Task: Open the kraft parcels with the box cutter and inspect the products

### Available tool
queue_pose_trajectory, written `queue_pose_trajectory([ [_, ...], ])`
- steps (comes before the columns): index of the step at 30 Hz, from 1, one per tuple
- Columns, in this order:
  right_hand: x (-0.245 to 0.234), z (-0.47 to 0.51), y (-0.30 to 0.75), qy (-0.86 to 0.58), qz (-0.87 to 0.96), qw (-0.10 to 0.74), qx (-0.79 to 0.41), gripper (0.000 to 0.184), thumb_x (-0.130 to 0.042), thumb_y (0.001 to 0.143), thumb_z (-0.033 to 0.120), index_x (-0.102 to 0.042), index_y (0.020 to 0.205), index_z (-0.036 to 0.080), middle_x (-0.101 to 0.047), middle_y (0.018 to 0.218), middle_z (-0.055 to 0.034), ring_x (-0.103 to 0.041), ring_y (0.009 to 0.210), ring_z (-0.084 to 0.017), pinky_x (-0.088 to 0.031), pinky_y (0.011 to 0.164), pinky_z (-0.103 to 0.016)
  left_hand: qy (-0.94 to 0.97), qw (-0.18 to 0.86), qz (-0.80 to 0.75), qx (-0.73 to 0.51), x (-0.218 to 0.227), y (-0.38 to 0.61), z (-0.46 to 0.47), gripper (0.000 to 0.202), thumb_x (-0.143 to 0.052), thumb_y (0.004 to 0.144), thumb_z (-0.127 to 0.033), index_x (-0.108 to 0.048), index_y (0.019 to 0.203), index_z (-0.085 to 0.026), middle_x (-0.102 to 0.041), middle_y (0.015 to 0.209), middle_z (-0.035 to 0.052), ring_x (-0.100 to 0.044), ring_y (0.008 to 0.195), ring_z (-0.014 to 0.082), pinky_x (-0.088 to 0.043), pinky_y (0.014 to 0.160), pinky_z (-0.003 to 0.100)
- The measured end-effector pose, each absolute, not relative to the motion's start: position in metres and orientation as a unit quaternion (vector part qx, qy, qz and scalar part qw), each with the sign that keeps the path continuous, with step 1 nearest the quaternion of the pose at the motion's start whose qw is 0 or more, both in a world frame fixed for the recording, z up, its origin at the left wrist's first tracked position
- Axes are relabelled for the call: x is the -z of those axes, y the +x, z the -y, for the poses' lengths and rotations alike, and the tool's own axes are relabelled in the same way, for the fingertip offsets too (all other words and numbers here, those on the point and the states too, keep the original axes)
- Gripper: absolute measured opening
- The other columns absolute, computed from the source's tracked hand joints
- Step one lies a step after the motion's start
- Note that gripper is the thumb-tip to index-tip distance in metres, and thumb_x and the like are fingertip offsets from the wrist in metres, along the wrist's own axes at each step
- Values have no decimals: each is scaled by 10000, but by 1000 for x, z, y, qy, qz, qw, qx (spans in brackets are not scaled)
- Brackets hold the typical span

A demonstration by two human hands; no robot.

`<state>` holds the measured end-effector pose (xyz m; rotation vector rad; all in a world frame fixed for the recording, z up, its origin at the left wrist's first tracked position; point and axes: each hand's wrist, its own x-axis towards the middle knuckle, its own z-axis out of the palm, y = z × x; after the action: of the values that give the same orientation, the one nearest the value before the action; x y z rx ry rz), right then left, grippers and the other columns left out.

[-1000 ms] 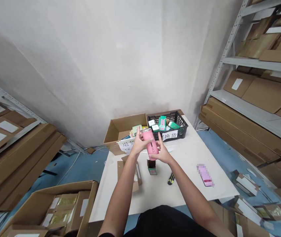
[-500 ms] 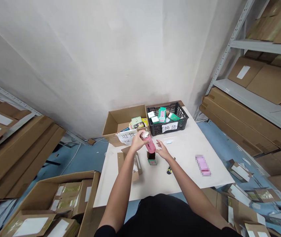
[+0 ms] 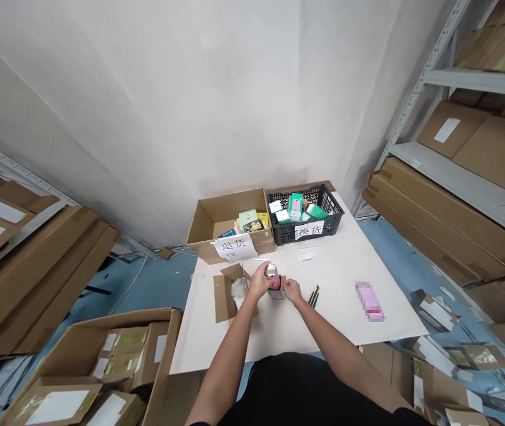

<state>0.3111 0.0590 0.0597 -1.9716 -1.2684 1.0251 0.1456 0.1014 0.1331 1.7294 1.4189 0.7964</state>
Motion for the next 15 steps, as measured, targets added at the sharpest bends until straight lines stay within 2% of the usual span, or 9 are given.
queue_pose_trajectory([
  [2, -58, -60, 311, -746, 469, 284, -379, 367, -500, 920, 415, -568, 604, 242, -685, 677, -52, -669, 754, -230, -437, 663, -278, 691, 369, -552, -286, -111, 146, -95, 758, -831, 636, -162, -633, 1364, -231, -650, 1395, 119, -581, 1324, 318, -419, 1161, 482],
  [6, -55, -64, 312, -762, 451, 270, -379, 307, -512, 901, 376, -549, 627, 245, -692, 710, -64, -676, 769, -235, -434, 657, -277, 716, 354, -568, -196, -80, 149, -85, 767, -903, 590, -240, -672, 1322, -237, -503, 1571, 159, -347, 1530, 424, -305, 1230, 581],
  [9, -53, -65, 314, -766, 444, 263, -384, 296, -505, 911, 370, -550, 648, 241, -699, 728, -65, -683, 775, -233, -436, 652, -273, 719, 364, -563, -182, -71, 147, -83, 710, -893, 654, -348, -677, 1323, -248, -414, 1650, 151, -251, 1581, 430, -259, 1248, 590],
  [12, -53, -63, 312, -761, 434, 277, -396, 298, -464, 954, 390, -602, 742, 232, -726, 803, -63, -700, 822, -224, -476, 698, -269, 677, 351, -586, -274, -67, 141, -85, 516, -723, 851, -427, -669, 1330, -244, -438, 1637, 151, -320, 1564, 354, -273, 1255, 539],
  [15, -56, -60, 309, -719, 436, 330, -428, 213, -511, 940, 365, -667, 978, 224, -758, 1014, -53, -720, 912, -207, -531, 809, -286, 576, 381, -643, -331, -62, 135, -92, 449, -587, 938, -472, -673, 1292, -210, -610, 1455, 173, -489, 1443, 335, -340, 1217, 531],
])
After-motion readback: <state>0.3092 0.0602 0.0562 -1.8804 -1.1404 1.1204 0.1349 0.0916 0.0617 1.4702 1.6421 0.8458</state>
